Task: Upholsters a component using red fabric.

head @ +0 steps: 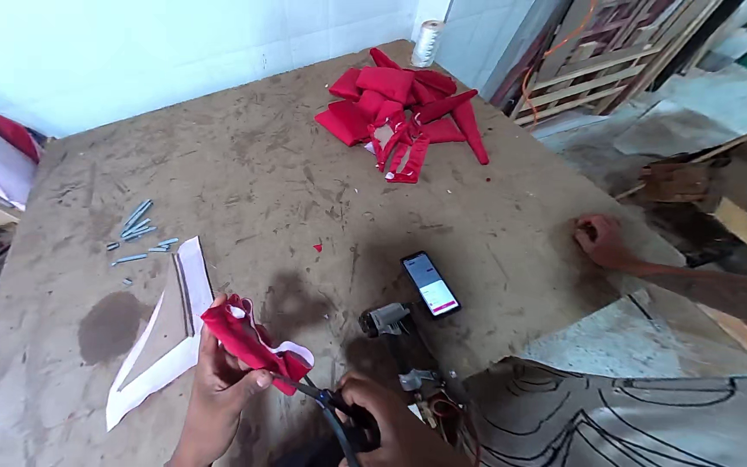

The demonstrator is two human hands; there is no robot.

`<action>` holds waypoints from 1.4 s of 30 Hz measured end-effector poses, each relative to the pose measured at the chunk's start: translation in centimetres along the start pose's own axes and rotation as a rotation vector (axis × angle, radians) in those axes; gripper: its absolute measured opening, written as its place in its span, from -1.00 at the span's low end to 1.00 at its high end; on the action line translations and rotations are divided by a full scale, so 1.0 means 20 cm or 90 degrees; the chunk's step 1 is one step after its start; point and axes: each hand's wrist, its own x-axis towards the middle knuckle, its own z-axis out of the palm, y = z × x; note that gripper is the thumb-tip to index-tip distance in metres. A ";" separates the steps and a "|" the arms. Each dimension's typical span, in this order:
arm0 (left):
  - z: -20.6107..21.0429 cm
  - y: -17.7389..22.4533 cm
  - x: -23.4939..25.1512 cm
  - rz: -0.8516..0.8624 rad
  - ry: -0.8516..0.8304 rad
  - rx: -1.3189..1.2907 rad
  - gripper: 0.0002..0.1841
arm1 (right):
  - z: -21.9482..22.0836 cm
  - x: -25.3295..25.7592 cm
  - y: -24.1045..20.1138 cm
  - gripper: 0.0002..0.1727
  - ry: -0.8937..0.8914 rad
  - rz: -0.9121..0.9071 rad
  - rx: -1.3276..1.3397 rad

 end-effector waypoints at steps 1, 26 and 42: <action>0.01 0.00 -0.01 -0.001 -0.009 0.000 0.23 | 0.01 0.00 -0.01 -0.42 -0.001 0.006 -0.005; 0.07 0.08 -0.01 0.015 -0.115 0.021 0.19 | 0.07 0.12 -0.16 -0.48 0.093 -0.020 -0.075; 0.09 0.13 -0.06 -0.062 -0.086 -0.023 -0.15 | 0.09 0.10 -0.09 -0.52 0.135 -0.090 -0.051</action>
